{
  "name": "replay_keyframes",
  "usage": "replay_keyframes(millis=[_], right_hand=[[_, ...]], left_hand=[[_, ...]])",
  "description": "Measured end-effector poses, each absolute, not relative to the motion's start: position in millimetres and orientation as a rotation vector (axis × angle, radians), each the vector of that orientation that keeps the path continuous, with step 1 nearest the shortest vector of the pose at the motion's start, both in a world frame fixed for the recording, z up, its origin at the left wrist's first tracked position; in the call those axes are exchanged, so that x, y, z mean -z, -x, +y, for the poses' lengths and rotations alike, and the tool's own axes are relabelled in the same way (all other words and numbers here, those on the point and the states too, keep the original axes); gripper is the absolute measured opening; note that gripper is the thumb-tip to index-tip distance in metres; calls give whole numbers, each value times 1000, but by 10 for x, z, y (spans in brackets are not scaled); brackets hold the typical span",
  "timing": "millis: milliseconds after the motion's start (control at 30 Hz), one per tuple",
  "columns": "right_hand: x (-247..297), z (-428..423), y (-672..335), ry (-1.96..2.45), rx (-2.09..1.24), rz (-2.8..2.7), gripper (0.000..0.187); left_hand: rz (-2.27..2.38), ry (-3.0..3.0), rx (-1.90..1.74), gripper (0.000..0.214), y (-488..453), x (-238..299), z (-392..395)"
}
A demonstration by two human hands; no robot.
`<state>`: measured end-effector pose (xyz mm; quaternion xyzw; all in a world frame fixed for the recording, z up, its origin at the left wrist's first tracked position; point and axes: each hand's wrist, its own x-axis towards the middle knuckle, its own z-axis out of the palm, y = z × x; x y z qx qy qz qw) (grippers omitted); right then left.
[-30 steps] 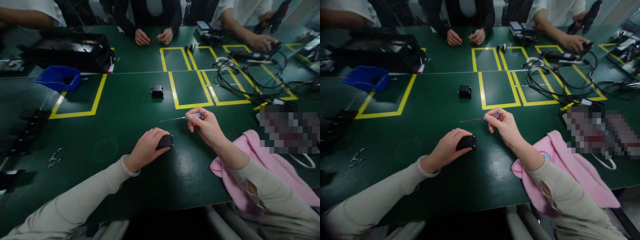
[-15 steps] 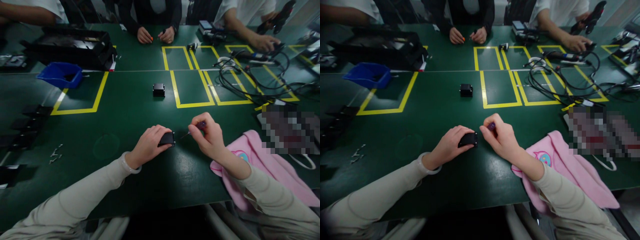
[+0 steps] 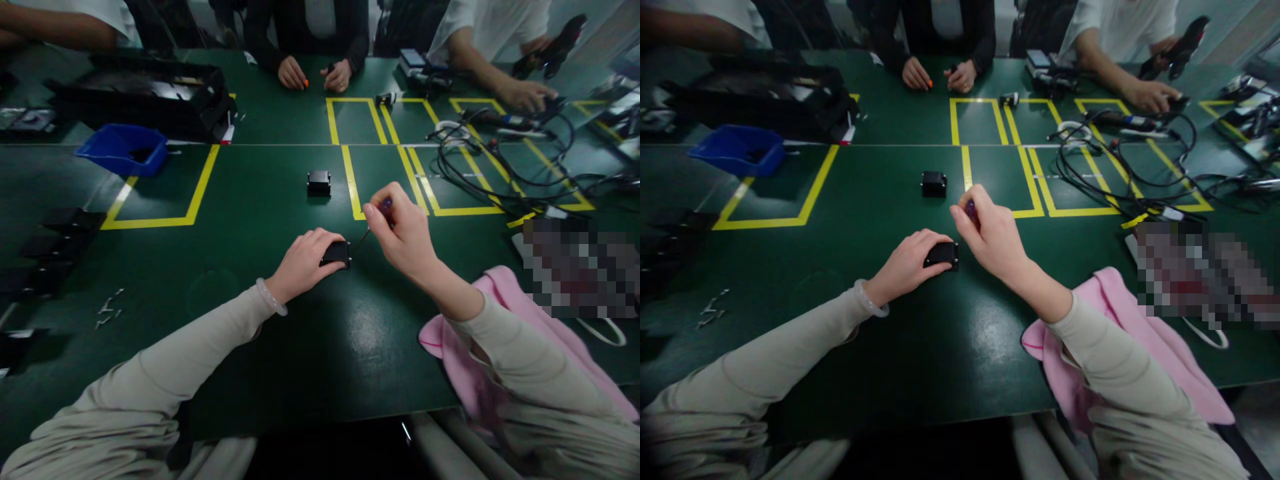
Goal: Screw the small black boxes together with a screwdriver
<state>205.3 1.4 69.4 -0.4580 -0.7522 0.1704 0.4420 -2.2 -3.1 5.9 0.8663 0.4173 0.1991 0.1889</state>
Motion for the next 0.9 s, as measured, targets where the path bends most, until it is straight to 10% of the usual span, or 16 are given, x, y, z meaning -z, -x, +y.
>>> replay_keyframes(millis=[900], right_hand=[[-517, 129, -2005, 1120, -413, -1890, 27]], left_hand=[[1197, -2355, -593, 38, 39, -4, 95]])
